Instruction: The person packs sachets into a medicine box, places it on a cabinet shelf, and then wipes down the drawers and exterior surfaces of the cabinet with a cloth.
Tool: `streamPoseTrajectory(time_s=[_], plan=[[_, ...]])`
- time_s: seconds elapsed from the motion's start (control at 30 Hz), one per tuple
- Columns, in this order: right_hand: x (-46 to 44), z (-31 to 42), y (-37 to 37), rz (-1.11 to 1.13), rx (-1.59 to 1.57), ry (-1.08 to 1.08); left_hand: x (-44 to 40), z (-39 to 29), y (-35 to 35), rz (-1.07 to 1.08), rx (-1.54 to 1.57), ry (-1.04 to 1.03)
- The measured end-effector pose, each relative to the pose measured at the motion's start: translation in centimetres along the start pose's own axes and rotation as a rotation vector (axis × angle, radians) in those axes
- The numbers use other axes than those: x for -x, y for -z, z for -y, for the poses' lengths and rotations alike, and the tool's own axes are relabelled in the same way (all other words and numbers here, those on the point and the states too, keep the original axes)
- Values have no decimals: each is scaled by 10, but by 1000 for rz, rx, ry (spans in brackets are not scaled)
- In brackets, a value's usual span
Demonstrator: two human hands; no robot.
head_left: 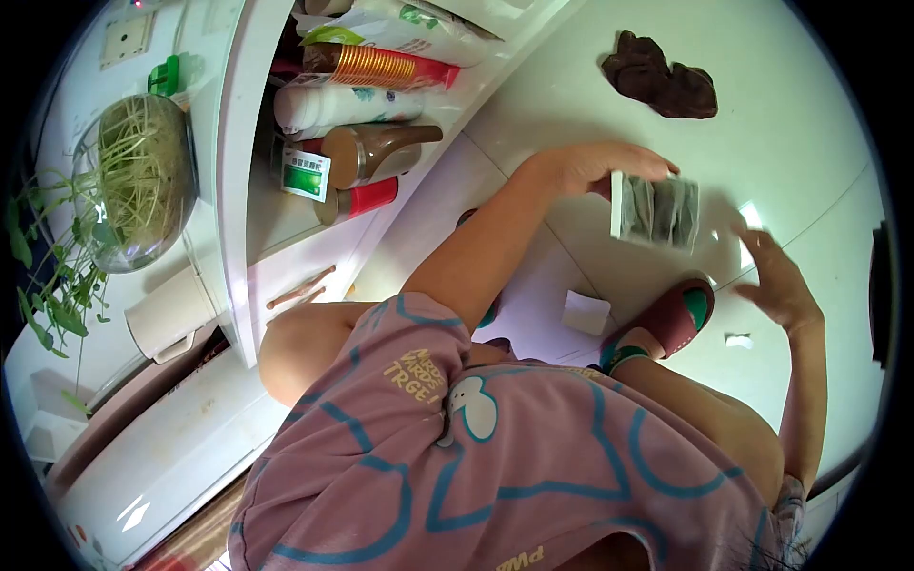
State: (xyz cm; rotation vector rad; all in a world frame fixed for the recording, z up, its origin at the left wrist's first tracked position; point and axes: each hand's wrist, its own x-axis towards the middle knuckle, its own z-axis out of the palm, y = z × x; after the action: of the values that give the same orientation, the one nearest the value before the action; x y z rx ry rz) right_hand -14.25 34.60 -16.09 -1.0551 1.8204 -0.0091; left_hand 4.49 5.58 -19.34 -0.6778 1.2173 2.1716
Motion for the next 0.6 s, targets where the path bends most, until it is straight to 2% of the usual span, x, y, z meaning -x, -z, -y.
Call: streamPoseTrajectory(time_s=[0.03,0.07,0.1,0.17,0.2,0.27,0.33,0.4,0.43,0.53,0.6], plan=[[0,17,8,-134,-194,139,5,-11,-12,61,-161,29],[4,36,15,-152,-443,175,8,-19,-23,114,-211,62],[1,40,12,-152,-445,171,9,-22,-29,118,-211,64],[-15,43,0,-47,-933,413,4,-22,-44,56,-231,39],[-20,48,1,-60,-918,392,5,-24,-49,-17,-222,35],[-21,53,10,-85,-921,326,-23,7,-35,-33,52,-52],[-24,47,16,-102,-902,282,-23,3,-24,-125,230,-73],[-24,42,15,-113,-868,242,-8,-5,-15,-199,17,-125],[-27,41,12,-140,-833,260,0,-10,-14,-183,14,-120],[-28,45,10,-161,-777,277,14,-31,-19,-27,-687,25],[-30,47,8,-152,-754,281,22,-43,-37,-19,-744,102]])
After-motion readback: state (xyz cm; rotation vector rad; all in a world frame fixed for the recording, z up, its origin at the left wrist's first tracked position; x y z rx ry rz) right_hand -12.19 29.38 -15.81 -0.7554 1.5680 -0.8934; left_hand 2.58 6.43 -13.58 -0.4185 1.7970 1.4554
